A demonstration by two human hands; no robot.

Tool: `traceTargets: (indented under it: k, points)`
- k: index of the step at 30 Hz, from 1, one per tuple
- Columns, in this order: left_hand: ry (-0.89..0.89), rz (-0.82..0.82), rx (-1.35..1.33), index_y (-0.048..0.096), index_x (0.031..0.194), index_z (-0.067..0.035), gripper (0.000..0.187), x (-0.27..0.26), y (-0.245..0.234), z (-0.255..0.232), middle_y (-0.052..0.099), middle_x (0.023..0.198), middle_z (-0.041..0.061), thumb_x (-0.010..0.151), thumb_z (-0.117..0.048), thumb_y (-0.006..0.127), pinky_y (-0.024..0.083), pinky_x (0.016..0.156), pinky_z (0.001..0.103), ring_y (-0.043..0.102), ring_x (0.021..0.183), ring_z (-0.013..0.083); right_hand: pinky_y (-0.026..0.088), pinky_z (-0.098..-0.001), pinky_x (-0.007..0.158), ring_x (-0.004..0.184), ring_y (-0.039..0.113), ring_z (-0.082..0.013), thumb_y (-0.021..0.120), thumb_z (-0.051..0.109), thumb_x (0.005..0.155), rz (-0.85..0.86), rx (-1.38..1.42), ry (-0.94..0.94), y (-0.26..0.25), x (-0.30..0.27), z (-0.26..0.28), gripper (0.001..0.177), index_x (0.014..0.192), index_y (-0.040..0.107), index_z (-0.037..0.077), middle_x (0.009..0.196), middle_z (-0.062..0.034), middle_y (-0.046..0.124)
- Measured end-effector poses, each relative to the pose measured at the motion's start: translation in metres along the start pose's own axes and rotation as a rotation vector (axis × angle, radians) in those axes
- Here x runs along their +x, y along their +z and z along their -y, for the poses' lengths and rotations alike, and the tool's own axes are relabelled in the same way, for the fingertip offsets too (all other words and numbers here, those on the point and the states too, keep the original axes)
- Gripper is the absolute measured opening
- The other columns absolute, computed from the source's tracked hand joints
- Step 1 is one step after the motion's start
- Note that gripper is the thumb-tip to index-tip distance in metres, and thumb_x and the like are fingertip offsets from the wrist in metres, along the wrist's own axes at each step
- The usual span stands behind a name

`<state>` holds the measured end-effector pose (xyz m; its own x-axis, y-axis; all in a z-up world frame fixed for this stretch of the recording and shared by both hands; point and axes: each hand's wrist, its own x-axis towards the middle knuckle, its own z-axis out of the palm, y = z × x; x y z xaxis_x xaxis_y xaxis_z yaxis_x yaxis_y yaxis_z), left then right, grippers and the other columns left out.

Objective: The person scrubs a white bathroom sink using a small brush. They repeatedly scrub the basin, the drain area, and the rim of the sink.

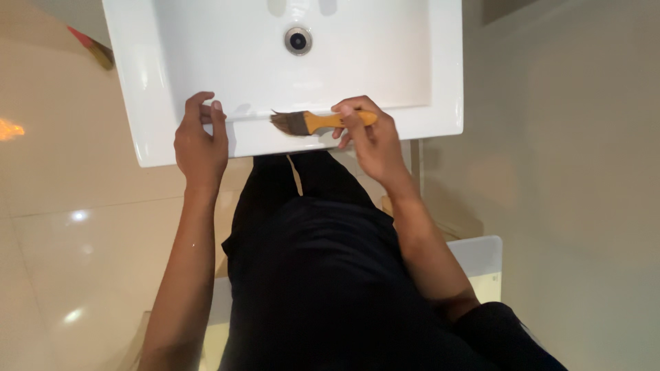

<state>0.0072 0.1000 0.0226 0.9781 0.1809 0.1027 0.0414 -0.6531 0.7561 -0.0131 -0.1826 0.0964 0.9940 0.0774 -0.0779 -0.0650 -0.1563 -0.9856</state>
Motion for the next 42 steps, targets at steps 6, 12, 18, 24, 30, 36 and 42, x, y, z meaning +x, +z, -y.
traceTargets:
  k: [6,12,18,24,30,36,42]
  points:
    - [0.038,-0.017,0.089,0.065,0.124,-0.007,0.020,0.000,0.004,-0.001,0.073,0.090,0.004,0.111,-0.022,0.062,0.052,0.068,0.034,0.071,0.085,0.0180,0.059,-0.0289,0.066,0.078,0.072,-0.0125,0.050,0.033,0.108,-0.207,-0.270,0.269,-0.101,-0.013,-0.003,0.037,0.110,0.071,0.003,0.093,-0.0041,0.075]
    - [0.010,-0.030,0.077,0.067,0.121,-0.007,0.019,0.003,0.005,-0.006,0.073,0.087,0.004,0.108,-0.021,0.066,0.052,0.068,0.034,0.071,0.083,0.0185,0.050,-0.0269,0.059,0.072,0.067,-0.0129,0.049,0.024,0.118,-0.679,-0.397,-0.013,-0.204,-0.040,-0.013,0.033,0.105,0.065,-0.001,0.090,-0.0076,0.071]
    - [0.006,-0.029,0.047,0.069,0.119,-0.007,0.018,0.002,0.004,-0.006,0.073,0.090,0.004,0.108,-0.021,0.065,0.053,0.069,0.034,0.072,0.085,0.0177,0.049,-0.0268,0.060,0.066,0.061,-0.0121,0.047,0.021,0.121,-0.584,-0.381,-0.075,-0.176,-0.036,-0.014,0.034,0.098,0.059,-0.001,0.081,-0.0089,0.064]
    - [0.021,-0.037,0.047,0.070,0.117,-0.006,0.018,0.002,0.004,-0.006,0.073,0.089,0.004,0.107,-0.020,0.066,0.053,0.071,0.034,0.072,0.086,0.0188,0.054,-0.0279,0.060,0.068,0.062,-0.0120,0.049,0.020,0.121,-0.631,-0.366,-0.174,-0.161,-0.021,-0.012,0.035,0.096,0.061,-0.001,0.083,-0.0066,0.063]
    - [-0.012,-0.013,0.061,0.070,0.116,-0.006,0.019,0.005,0.004,-0.009,0.073,0.089,0.005,0.107,-0.021,0.066,0.053,0.069,0.034,0.072,0.086,0.0187,0.047,-0.0266,0.052,0.059,0.059,-0.0125,0.049,0.022,0.118,-0.660,-0.372,-0.140,-0.162,-0.014,-0.024,0.036,0.091,0.057,-0.001,0.076,-0.0069,0.059]
    - [-0.093,0.008,0.056,0.070,0.115,-0.006,0.019,0.003,0.005,-0.008,0.073,0.092,0.005,0.105,-0.022,0.066,0.053,0.074,0.036,0.071,0.089,0.0205,0.058,-0.0280,0.066,0.071,0.066,-0.0129,0.053,0.017,0.120,-0.640,-0.333,-0.314,-0.153,0.004,-0.037,0.030,0.102,0.062,-0.005,0.088,-0.0085,0.064]
    - [0.219,-0.236,0.147,0.064,0.121,-0.002,0.017,0.005,-0.007,0.008,0.066,0.121,0.013,0.109,-0.014,0.065,0.036,0.110,0.047,0.052,0.125,0.0360,0.051,-0.0400,0.068,0.070,0.062,-0.0254,0.058,0.012,0.121,-0.440,-0.844,-0.297,-0.131,0.033,-0.030,0.036,0.089,0.062,-0.005,0.088,-0.0158,0.066]
